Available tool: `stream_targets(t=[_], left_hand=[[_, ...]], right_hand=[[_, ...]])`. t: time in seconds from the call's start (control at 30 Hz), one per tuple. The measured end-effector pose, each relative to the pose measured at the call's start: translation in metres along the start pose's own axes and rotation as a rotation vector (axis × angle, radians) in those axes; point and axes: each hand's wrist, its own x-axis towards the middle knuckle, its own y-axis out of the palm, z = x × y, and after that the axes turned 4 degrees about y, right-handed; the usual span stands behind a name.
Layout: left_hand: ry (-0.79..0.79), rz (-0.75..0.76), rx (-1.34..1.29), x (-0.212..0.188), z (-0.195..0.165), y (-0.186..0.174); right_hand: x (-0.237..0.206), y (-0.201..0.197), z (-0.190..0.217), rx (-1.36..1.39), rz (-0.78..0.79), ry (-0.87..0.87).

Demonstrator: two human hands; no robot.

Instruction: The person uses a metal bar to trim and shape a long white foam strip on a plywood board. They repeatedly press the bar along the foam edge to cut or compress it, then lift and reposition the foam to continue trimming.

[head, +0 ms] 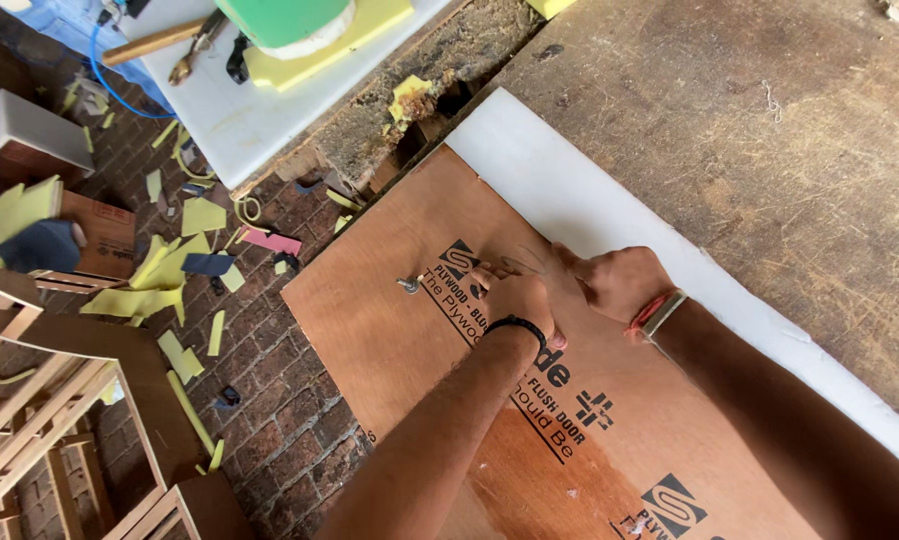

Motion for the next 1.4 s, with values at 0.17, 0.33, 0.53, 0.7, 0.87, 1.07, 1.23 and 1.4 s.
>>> stream_targets(t=[0.17, 0.33, 0.53, 0.7, 0.87, 1.07, 1.23, 1.4], left_hand=[[-0.018, 0.061, -0.015, 0.006, -0.006, 0.002], [-0.011, 0.108, -0.069, 0.003, -0.009, -0.004], [-0.005, 0.107, -0.109, -0.012, -0.007, -0.006], [0.01, 0.102, -0.099, -0.019, -0.012, 0.001], [-0.04, 0.104, -0.161, -0.029, -0.017, -0.003], [-0.015, 0.024, -0.097, -0.038, -0.036, -0.004], [-0.096, 0.072, -0.118, -0.041, -0.029, -0.004], [-0.005, 0.076, -0.105, -0.04, -0.02, -0.003]], right_hand=[[0.035, 0.0, 0.002, 0.182, 0.155, -0.014], [0.033, 0.015, 0.005, 0.143, 0.038, 0.005], [-0.146, 0.042, -0.031, 0.09, 0.02, 0.005], [-0.337, 0.055, -0.066, 0.09, -0.047, -0.093], [-0.37, 0.075, -0.069, 0.07, -0.123, -0.107], [-0.342, 0.089, -0.071, -0.035, -0.169, -0.051], [-0.447, 0.064, -0.081, -0.037, -0.004, -0.071], [-0.534, 0.084, -0.087, 0.257, -0.143, -0.013]])
